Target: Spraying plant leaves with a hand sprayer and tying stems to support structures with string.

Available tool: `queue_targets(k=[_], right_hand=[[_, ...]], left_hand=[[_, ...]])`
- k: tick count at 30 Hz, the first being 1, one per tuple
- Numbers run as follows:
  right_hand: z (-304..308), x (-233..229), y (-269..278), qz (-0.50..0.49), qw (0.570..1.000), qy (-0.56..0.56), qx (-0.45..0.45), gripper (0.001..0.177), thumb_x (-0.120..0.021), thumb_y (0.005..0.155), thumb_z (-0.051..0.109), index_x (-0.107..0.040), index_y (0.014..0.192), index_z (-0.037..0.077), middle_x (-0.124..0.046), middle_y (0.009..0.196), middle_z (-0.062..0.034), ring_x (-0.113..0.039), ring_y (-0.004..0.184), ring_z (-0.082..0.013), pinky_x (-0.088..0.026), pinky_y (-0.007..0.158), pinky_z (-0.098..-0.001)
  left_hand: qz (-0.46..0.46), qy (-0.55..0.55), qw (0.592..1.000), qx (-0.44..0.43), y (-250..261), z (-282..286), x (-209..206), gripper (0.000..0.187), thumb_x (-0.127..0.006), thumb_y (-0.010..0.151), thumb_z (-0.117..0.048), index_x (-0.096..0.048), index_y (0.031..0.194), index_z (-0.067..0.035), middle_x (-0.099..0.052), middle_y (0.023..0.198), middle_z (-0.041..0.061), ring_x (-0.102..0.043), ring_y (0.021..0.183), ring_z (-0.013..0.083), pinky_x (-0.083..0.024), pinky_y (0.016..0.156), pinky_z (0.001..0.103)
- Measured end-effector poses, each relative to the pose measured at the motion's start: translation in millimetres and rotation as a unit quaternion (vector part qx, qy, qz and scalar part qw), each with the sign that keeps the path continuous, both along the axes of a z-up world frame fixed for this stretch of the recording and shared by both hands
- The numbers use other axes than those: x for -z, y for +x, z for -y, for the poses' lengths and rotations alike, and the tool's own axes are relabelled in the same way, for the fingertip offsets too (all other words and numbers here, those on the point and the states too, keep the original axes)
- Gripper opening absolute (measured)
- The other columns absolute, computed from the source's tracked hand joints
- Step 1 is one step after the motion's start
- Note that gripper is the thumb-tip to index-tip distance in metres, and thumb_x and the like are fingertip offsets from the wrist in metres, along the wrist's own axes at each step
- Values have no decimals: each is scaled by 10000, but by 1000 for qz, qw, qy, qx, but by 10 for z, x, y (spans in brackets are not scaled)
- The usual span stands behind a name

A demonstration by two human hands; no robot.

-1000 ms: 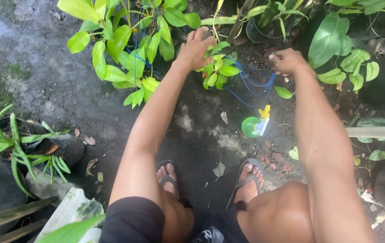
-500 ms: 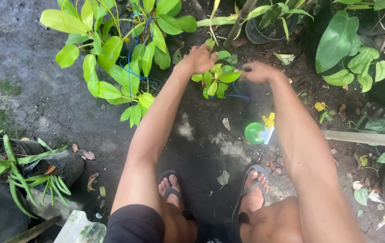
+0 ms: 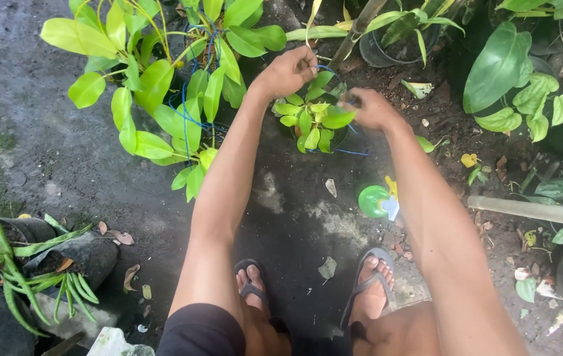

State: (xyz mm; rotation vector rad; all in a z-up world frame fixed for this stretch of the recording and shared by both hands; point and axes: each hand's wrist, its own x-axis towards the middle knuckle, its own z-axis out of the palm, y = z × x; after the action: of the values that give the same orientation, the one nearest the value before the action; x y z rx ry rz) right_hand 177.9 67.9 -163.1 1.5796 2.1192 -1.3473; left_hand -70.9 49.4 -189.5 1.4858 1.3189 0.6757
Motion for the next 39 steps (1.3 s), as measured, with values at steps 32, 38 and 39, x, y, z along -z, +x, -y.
queue_targets(k=[32,38,39], right_hand=[[550,-20,486,-23,997,54,-57,317,-552,1075,295,-744,1144,52,-736,1029,-207,-675,1031,-395,-496,926,-543],[259,661,933,60,972,219,-64,269,-617,1078,321,-754,1112,91,-700,928,-112,-702,898,-305,-570,709,-467],[142,866,1049,95,948,295,-77,268,-613,1094,344,-748,1163,122,-669,960,-73,-689,903,-263,-597,686,-442]], left_hand=[[174,-264,931,-182,6,658,1115,625,-613,1007,-320,-446,1486,44,-604,1336,365,-621,1202,520,-574,1048,514],[251,-266,889,-274,422,1148,837,592,-582,1031,-267,-378,1489,48,-573,1367,351,-647,1179,495,-639,992,502],[291,-255,864,-324,496,1225,923,508,-539,1053,-251,-415,1440,54,-593,1316,371,-669,1148,497,-656,967,492]])
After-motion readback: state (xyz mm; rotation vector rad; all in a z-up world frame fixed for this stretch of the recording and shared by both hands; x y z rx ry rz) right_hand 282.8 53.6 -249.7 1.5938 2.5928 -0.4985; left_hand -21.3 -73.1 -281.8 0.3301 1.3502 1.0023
